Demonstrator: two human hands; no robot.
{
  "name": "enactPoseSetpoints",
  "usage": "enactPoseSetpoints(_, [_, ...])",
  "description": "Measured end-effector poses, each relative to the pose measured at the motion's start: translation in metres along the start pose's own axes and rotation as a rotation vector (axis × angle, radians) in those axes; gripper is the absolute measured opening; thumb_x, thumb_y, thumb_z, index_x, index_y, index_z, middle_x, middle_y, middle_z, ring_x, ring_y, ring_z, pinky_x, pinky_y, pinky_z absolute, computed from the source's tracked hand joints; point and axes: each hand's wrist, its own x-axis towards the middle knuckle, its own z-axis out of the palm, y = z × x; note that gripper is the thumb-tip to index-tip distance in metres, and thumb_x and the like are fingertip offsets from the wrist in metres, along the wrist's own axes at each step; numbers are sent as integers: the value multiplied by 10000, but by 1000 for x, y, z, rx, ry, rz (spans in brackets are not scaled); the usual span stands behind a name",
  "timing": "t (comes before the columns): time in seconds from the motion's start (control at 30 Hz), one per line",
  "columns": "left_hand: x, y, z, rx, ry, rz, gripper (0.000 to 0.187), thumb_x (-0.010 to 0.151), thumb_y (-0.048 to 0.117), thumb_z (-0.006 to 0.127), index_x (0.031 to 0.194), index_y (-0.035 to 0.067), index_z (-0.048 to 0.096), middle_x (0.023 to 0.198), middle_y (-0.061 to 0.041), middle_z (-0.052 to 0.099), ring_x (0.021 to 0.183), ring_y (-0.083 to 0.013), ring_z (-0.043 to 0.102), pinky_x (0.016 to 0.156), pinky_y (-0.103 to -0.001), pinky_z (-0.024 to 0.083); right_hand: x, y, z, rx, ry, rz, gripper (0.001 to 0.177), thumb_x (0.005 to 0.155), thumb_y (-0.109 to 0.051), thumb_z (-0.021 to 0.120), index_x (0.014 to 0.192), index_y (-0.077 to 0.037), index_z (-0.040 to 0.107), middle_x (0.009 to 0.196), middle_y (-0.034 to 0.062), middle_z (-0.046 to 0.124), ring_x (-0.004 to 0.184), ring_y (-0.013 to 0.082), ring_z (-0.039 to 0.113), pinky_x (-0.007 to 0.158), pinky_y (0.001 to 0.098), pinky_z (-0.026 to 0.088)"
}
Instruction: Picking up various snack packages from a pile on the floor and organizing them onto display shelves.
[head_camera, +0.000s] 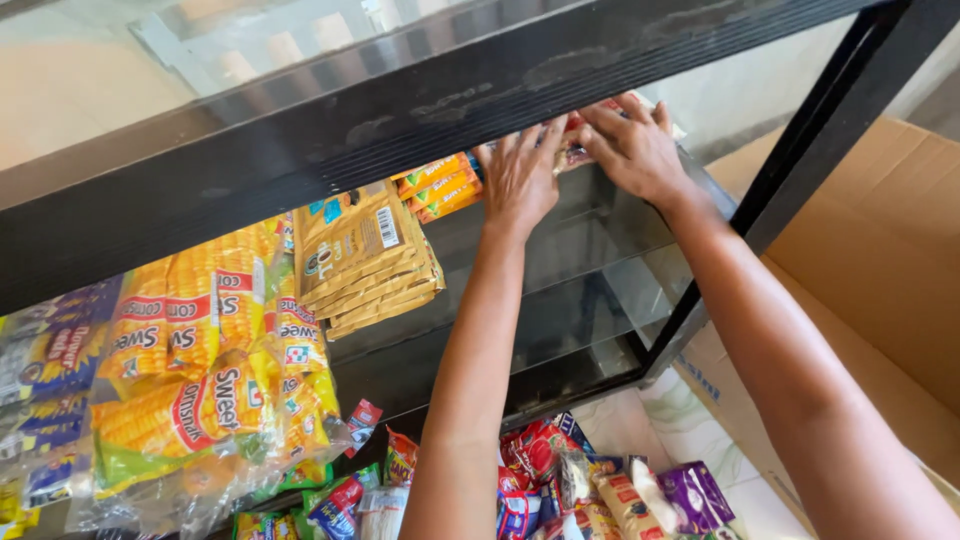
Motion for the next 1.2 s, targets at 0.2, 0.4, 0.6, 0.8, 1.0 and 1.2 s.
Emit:
enactPoseSetpoints(0.2, [-1, 5, -3, 54, -35, 75, 538, 806, 271, 690, 1330, 159, 655, 1380, -37, 597, 1346, -300, 469, 1063, -724, 266, 5, -5, -4, -152, -73, -45, 519, 1053, -508, 454, 1458, -209, 579, 1524, 11, 543, 1468, 377, 303, 1070, 787, 103])
enactPoseSetpoints(0.4, [1, 11, -11, 26, -83, 62, 472, 815, 238, 685, 1275, 132, 666, 1336, -52, 625, 1380, -290, 450, 1065, -778, 242, 17, -18, -15, -161, -110, 21, 453, 1034, -452, 439, 1409, -274, 618, 1444, 43, 585, 1432, 436, 313, 1080, 809, 141])
enactPoseSetpoints(0.6, [3, 13, 2, 23, -11, 119, 648, 755, 219, 679, 1373, 50, 582, 1389, -72, 613, 1365, -303, 459, 1055, -841, 137, 60, 18, 20, -136, -111, 29, 399, 1043, -391, 477, 1271, -143, 689, 1321, 203, 650, 1291, 448, 519, 1035, 725, 308])
enactPoseSetpoints(0.8, [1, 3, 21, -33, -111, 137, 552, 874, 238, 663, 1402, 92, 594, 1468, -81, 580, 1411, -242, 485, 1161, -802, 180, 95, 48, 33, -189, -306, -112, 433, 1003, -344, 475, 1288, -101, 693, 1348, 217, 655, 1290, 426, 578, 1104, 596, 393])
enactPoseSetpoints(1.0, [-1, 17, -14, 103, 6, -1, 658, 690, 455, 719, 1267, 157, 614, 1428, -243, 506, 1362, -427, 402, 1027, -778, 212, 66, 0, 14, -274, -138, -83, 543, 1042, -464, 441, 1433, -119, 591, 1461, 232, 541, 1354, 446, 459, 1111, 617, 242])
enactPoseSetpoints(1.2, [2, 13, -14, -2, -103, -167, 922, 709, 499, 719, 1447, 27, 434, 1418, -179, 568, 1373, -361, 471, 1125, -653, 300, 42, -7, 3, -322, -72, 30, 518, 1084, -500, 423, 1419, -166, 635, 1433, 177, 603, 1369, 381, 526, 1216, 592, 268])
